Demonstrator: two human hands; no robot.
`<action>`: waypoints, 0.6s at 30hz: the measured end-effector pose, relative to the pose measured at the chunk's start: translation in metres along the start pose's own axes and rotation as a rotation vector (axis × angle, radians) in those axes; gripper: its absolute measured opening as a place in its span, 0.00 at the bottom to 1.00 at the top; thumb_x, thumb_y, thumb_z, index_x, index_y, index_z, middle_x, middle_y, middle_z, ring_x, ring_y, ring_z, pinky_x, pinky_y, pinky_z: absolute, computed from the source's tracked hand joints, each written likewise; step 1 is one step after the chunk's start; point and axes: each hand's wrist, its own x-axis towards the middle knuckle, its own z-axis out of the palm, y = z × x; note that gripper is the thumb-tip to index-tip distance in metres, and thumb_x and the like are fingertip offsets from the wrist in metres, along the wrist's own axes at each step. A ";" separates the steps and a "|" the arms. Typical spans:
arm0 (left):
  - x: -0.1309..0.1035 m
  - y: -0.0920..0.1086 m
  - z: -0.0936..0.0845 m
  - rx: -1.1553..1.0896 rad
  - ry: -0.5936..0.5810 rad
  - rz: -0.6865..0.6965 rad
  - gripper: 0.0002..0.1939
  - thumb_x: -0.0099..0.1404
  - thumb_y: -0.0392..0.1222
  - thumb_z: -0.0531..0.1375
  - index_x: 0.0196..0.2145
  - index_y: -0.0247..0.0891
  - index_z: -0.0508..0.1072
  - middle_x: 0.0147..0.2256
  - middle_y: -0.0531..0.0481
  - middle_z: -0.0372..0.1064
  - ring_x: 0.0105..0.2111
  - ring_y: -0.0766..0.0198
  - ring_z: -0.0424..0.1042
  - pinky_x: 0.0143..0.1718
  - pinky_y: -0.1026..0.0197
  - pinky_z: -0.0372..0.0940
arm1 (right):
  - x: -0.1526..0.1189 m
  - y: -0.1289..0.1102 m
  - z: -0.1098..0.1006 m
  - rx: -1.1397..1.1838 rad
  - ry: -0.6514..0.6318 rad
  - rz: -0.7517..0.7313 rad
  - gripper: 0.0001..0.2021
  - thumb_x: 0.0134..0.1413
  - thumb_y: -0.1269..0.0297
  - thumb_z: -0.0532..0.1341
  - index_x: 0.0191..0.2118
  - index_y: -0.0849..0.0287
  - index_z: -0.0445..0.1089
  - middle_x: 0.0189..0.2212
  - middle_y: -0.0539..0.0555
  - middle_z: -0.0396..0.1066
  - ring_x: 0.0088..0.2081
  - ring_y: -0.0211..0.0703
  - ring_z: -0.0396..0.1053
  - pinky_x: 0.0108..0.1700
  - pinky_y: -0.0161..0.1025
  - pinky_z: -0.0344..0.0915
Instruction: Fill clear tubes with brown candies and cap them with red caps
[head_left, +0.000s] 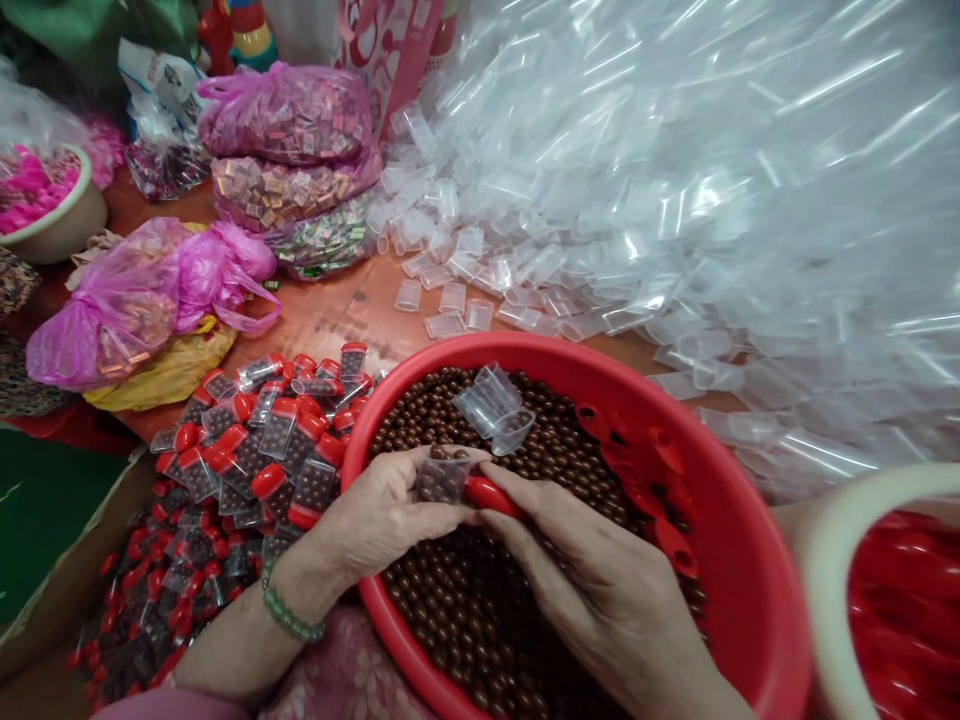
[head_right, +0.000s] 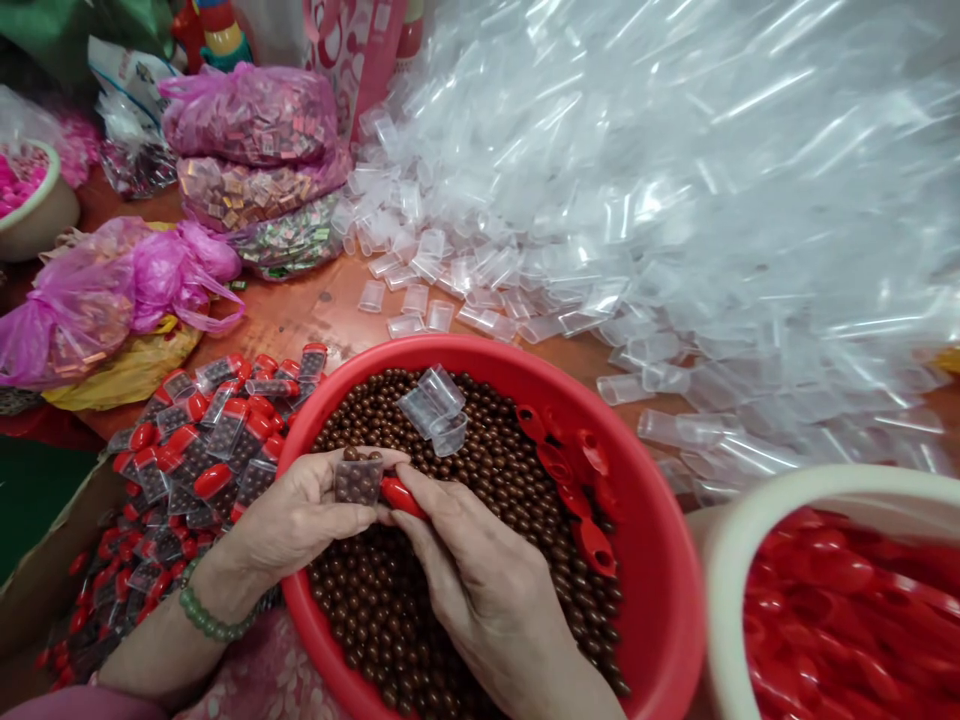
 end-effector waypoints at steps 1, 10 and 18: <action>0.000 0.000 -0.001 -0.019 -0.007 -0.003 0.23 0.49 0.34 0.71 0.45 0.36 0.78 0.37 0.49 0.78 0.39 0.65 0.74 0.49 0.61 0.64 | 0.000 0.001 0.001 -0.040 0.006 -0.028 0.20 0.61 0.74 0.59 0.57 0.53 0.68 0.49 0.57 0.77 0.46 0.44 0.78 0.48 0.39 0.76; 0.002 0.011 -0.009 -0.381 -0.058 -0.131 0.21 0.61 0.51 0.64 0.45 0.32 0.78 0.43 0.39 0.77 0.42 0.55 0.75 0.46 0.51 0.70 | 0.005 0.001 -0.002 -0.078 0.012 0.034 0.14 0.65 0.69 0.54 0.53 0.52 0.68 0.44 0.55 0.79 0.42 0.44 0.78 0.45 0.39 0.76; 0.003 0.014 -0.009 -0.404 -0.021 -0.209 0.38 0.66 0.69 0.48 0.43 0.30 0.79 0.44 0.36 0.77 0.40 0.55 0.75 0.45 0.52 0.69 | 0.003 0.006 -0.001 -0.071 -0.006 -0.058 0.17 0.62 0.71 0.58 0.56 0.52 0.67 0.43 0.56 0.79 0.41 0.45 0.79 0.44 0.40 0.76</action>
